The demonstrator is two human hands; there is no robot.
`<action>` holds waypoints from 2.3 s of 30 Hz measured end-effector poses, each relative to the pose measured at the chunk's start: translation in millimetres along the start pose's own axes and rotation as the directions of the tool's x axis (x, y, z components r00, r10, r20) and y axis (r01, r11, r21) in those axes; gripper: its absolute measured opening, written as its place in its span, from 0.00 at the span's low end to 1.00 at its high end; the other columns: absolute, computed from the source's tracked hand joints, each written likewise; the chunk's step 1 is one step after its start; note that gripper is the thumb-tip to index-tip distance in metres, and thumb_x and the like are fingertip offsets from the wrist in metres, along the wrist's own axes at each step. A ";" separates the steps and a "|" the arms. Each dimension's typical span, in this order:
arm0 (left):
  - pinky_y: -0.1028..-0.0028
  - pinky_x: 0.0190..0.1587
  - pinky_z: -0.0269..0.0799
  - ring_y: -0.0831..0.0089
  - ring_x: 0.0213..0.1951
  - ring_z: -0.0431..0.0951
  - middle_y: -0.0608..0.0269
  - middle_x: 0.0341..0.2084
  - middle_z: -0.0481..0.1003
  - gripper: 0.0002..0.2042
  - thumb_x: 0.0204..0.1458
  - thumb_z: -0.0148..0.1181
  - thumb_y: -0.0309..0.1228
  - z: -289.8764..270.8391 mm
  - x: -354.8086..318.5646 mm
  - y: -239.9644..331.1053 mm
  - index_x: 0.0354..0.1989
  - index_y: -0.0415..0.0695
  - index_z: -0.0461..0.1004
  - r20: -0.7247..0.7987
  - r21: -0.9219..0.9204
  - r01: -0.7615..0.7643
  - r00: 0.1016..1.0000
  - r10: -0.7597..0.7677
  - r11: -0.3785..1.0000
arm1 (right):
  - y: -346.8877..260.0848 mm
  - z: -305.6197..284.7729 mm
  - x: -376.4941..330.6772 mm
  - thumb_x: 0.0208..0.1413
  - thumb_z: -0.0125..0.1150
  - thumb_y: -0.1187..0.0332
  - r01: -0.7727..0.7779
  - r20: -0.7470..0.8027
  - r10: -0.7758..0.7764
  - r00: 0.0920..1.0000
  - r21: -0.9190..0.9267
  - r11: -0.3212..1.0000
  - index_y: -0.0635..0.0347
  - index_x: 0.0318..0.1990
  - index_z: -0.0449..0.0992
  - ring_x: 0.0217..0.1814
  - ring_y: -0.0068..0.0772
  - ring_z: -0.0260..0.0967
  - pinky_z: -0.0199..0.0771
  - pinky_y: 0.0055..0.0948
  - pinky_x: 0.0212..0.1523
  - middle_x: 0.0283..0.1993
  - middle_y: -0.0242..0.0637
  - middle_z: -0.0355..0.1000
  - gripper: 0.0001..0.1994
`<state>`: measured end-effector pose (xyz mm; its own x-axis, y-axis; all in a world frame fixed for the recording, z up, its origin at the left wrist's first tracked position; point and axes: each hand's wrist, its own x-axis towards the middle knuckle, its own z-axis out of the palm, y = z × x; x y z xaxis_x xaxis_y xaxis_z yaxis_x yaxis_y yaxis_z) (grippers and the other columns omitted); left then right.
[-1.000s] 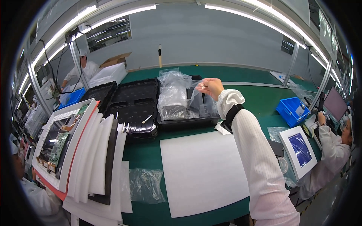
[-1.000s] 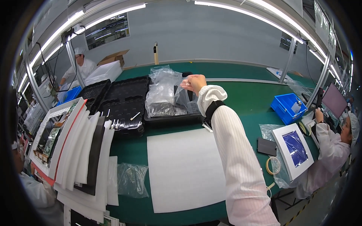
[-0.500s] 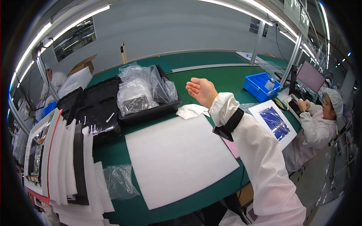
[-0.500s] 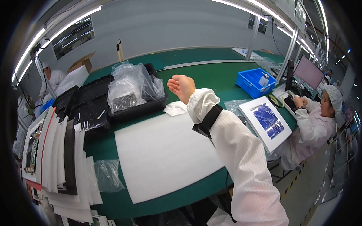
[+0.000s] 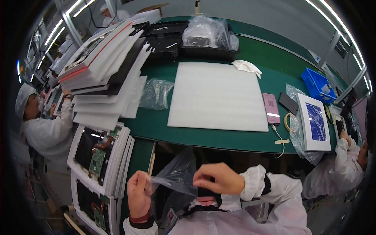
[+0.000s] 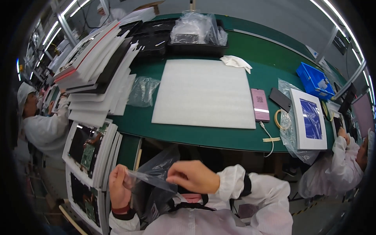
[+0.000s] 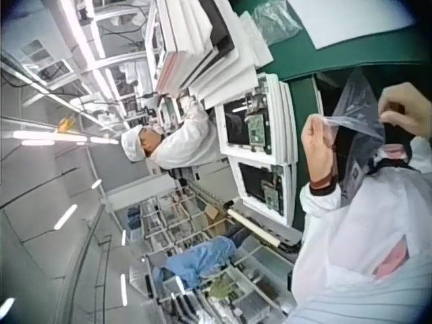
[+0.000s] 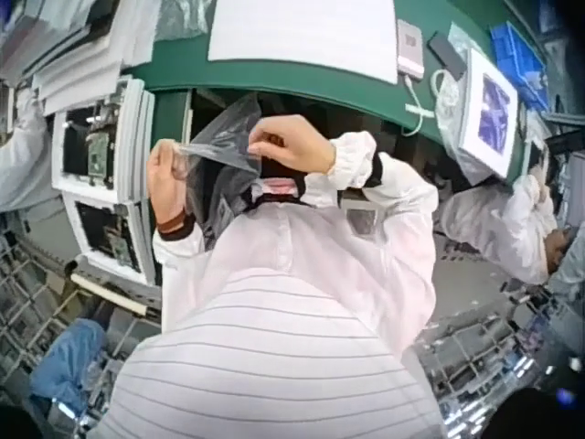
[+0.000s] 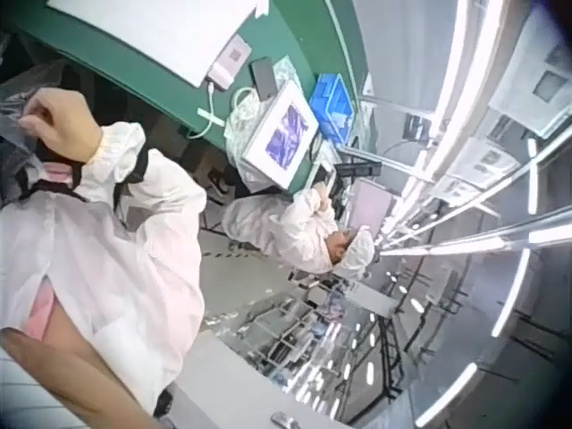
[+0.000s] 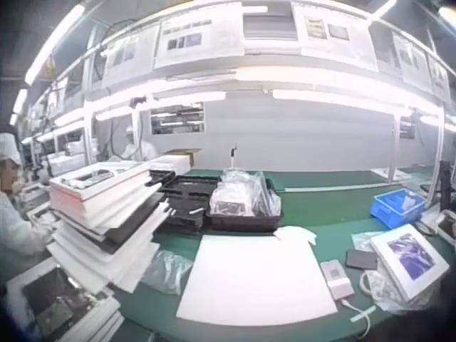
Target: The person is assembling a screen or display panel by connecting a ribbon cable to a circuit board and fitting it into a plastic frame.
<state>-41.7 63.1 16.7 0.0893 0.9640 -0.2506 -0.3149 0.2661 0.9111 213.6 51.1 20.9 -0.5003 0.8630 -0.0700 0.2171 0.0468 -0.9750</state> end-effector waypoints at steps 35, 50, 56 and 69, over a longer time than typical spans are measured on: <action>0.85 0.16 0.41 0.92 0.14 0.49 0.80 0.14 0.56 0.14 0.59 0.49 0.37 13.9 36.8 -41.3 0.24 0.43 0.67 -0.038 0.168 -0.056 0.997 0.064 0.984 | 90.1 81.4 4.6 0.52 0.53 0.63 0.054 0.144 0.087 0.986 -0.763 0.645 0.59 0.39 0.70 0.29 0.35 0.70 0.69 0.29 0.28 0.22 0.37 0.71 0.12; 0.85 0.17 0.43 0.90 0.15 0.50 0.79 0.13 0.55 0.14 0.59 0.50 0.38 -17.1 45.2 -39.7 0.23 0.43 0.66 -0.101 0.060 -0.038 0.994 0.043 0.998 | 95.2 81.1 -2.2 0.46 0.59 0.65 0.308 0.197 -0.238 0.951 -0.645 0.699 0.58 0.27 0.74 0.34 0.34 0.66 0.65 0.29 0.37 0.27 0.34 0.68 0.07; 0.85 0.17 0.44 0.90 0.15 0.53 0.77 0.15 0.61 0.12 0.58 0.52 0.35 1.9 39.5 -43.5 0.26 0.41 0.70 -0.026 0.115 -0.034 0.999 0.037 0.993 | 106.3 76.0 -4.7 0.51 0.57 0.58 -0.065 -0.119 -0.044 0.992 -0.773 0.631 0.66 0.37 0.73 0.35 0.39 0.68 0.69 0.31 0.37 0.34 0.41 0.73 0.17; 0.85 0.22 0.53 0.87 0.20 0.59 0.74 0.19 0.63 0.10 0.58 0.50 0.35 28.1 17.4 -72.4 0.35 0.40 0.69 0.182 0.120 0.044 0.981 -0.065 0.992 | 157.0 93.1 40.4 0.52 0.57 0.65 -0.465 -0.200 0.571 0.796 0.402 0.789 0.73 0.40 0.71 0.28 0.34 0.74 0.77 0.30 0.23 0.33 0.44 0.74 0.16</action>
<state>9.2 60.5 -44.4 0.2804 0.9279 -0.2456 -0.1951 0.3056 0.9320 149.4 46.5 -154.7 -0.1063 0.8144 -0.5705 0.0665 -0.5667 -0.8212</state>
